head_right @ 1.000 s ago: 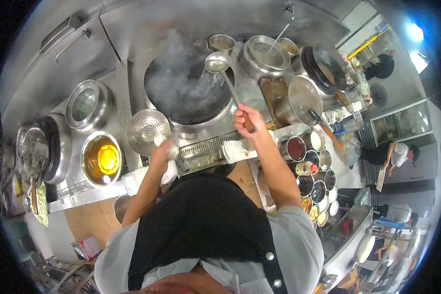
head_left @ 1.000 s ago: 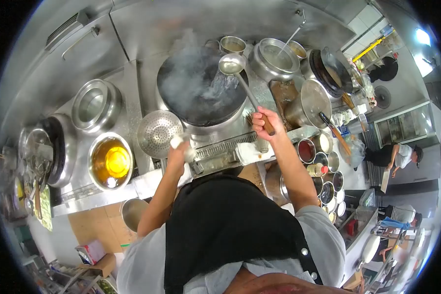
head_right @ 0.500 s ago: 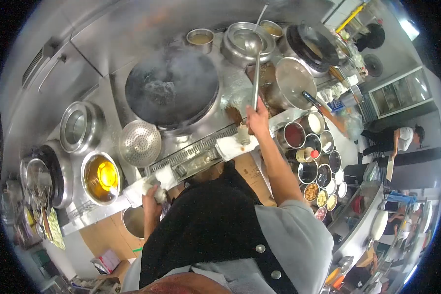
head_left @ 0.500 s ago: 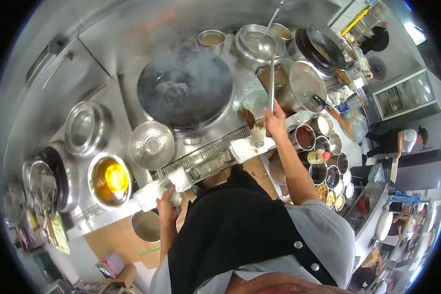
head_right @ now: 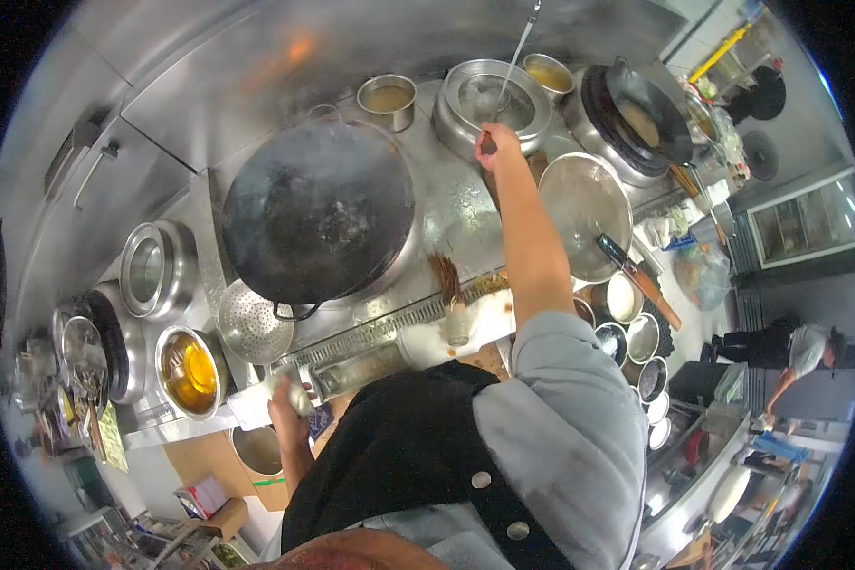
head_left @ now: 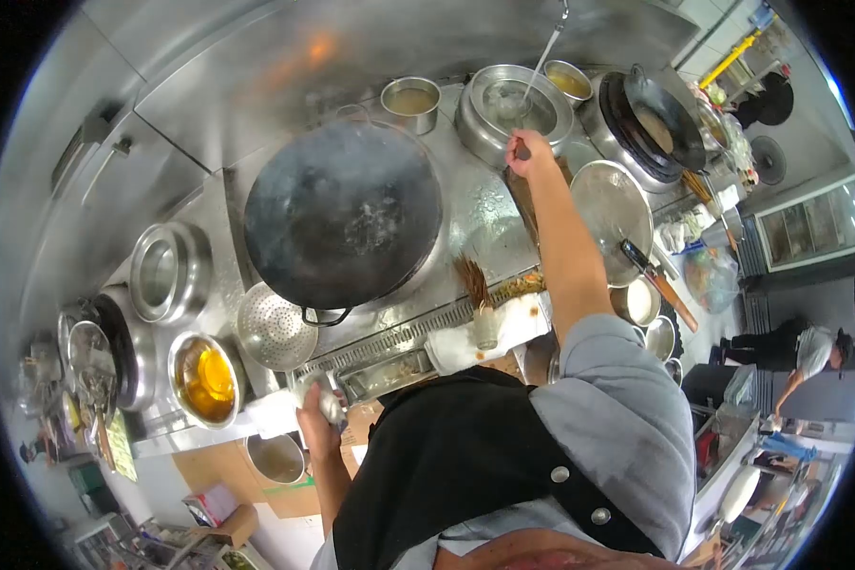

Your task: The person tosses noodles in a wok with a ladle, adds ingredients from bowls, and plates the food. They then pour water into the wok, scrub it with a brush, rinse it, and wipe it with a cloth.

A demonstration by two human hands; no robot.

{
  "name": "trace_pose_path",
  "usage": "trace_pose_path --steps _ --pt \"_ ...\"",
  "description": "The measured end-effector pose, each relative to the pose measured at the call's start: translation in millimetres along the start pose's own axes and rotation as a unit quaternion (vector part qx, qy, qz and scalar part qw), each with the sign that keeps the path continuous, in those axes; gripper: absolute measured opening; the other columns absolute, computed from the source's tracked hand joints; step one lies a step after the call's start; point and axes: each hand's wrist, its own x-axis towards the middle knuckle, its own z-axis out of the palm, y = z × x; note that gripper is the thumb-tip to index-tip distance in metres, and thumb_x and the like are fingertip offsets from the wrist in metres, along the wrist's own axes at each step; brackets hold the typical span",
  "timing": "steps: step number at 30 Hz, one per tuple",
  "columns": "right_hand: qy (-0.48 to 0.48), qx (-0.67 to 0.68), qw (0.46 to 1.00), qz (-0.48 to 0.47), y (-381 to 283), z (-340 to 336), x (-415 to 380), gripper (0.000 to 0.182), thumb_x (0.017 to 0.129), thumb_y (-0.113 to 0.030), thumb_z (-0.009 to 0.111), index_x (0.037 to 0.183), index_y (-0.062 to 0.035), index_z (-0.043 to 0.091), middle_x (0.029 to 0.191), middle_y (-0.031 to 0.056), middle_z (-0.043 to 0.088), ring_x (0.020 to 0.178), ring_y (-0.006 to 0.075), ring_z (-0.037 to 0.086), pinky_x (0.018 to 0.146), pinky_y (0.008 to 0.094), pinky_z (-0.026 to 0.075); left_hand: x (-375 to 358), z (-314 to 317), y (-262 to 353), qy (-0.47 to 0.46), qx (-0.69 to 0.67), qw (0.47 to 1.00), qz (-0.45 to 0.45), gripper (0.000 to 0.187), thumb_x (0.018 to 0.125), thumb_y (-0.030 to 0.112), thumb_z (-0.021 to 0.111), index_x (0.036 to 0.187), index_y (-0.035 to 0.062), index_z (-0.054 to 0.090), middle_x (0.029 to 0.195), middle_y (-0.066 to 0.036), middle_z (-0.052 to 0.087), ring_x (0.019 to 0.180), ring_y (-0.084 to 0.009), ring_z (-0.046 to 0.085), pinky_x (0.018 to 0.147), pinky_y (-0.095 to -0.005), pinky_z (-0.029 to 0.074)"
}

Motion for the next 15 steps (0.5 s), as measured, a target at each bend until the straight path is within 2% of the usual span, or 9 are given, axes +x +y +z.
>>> trace_pose_path --steps 1,2,3,6,7,10,11,13,15 --pt "-0.034 0.149 0.988 0.036 -2 -5 11 0.010 0.098 -0.010 0.065 0.092 -0.0067 0.058 0.074 0.0020 0.058 0.062 0.0174 0.057 0.057 0.0355 0.049 11 7 0 0.009 -0.029 1.000 0.006 0.039 0.107 0.037 0.060 0.120 0.0006 0.064 0.095 -0.013 0.072 0.076 -0.0228 0.069 0.064 -0.0364 0.056" --pt "-0.084 0.225 0.970 0.037 2 -3 -11 0.014 0.101 -0.011 0.064 0.090 -0.0102 0.055 0.073 0.0010 0.055 0.063 0.0152 0.056 0.057 0.0329 0.045 24 16 2 0.017 -0.058 0.998 0.013 0.042 0.108 0.042 0.058 0.121 0.0022 0.064 0.094 -0.011 0.071 0.076 -0.0230 0.069 0.063 -0.0363 0.055" --pt "-0.098 0.238 0.966 0.039 8 -4 -21 0.015 0.101 -0.011 0.064 0.089 -0.0106 0.055 0.073 0.0007 0.054 0.062 0.0150 0.056 0.056 0.0325 0.045 35 26 8 0.023 -0.086 0.996 0.021 0.046 0.109 0.048 0.057 0.122 0.0038 0.064 0.093 -0.010 0.071 0.076 -0.0232 0.069 0.061 -0.0362 0.055" --pt "-0.130 0.250 0.959 0.042 15 -11 -54 0.016 0.101 -0.011 0.064 0.088 -0.0120 0.053 0.072 0.0002 0.053 0.061 0.0148 0.054 0.054 0.0313 0.042 57 64 43 0.055 -0.084 0.995 -0.022 0.055 0.106 0.068 0.048 0.110 0.0162 0.066 0.082 -0.003 0.068 0.068 -0.0194 0.066 0.054 -0.0341 0.047" --pt "-0.136 0.230 0.963 0.043 14 -12 -71 0.018 0.101 -0.012 0.064 0.087 -0.0125 0.053 0.071 0.0001 0.052 0.060 0.0148 0.053 0.054 0.0312 0.041 71 65 48 0.027 -0.058 0.998 -0.019 0.054 0.107 0.070 0.043 0.107 0.0205 0.066 0.084 -0.001 0.068 0.067 -0.0174 0.064 0.053 -0.0339 0.042" --pt "-0.169 0.178 0.968 0.055 13 -17 -122 0.021 0.104 -0.019 0.061 0.087 -0.0146 0.052 0.074 -0.0019 0.053 0.059 0.0133 0.052 0.052 0.0307 0.040 100 79 58 0.023 -0.019 0.999 -0.044 0.050 0.107 0.064 0.050 0.107 0.0169 0.067 0.084 0.000 0.069 0.071 -0.0189 0.068 0.052 -0.0340 0.047" --pt "-0.192 0.160 0.965 0.073 13 -23 -130 0.020 0.105 -0.021 0.061 0.088 -0.0145 0.052 0.075 -0.0025 0.054 0.060 0.0125 0.052 0.052 0.0307 0.040 104 88 61 0.017 -0.003 0.998 -0.053 0.042 0.106 0.055 0.057 0.107 0.0146 0.067 0.087 -0.002 0.069 0.071 -0.0190 0.067 0.050 -0.0341 0.046" --pt "-0.219 0.124 0.966 0.060 16 -19 -174 0.020 0.106 -0.024 0.060 0.090 -0.0139 0.053 0.076 -0.0033 0.055 0.059 0.0116 0.051 0.052 0.0312 0.041 133 83 42 -0.037 0.027 0.999 -0.017 0.029 0.098 0.039 0.072 0.104 0.0117 0.068 0.084 -0.002 0.069 0.069 -0.0166 0.065 0.051 -0.0352 0.045" --pt "-0.265 0.143 0.950 0.087 25 -13 -210 0.016 0.109 -0.024 0.056 0.100 -0.0115 0.057 0.077 -0.0029 0.055 0.058 0.0108 0.051 0.051 0.0306 0.042 124 97 43 0.021 0.057 0.998 -0.024 0.018 0.092 0.024 0.074 0.099 0.0084 0.069 0.081 -0.003 0.068 0.065 -0.0173 0.064 0.049 -0.0349 0.044"
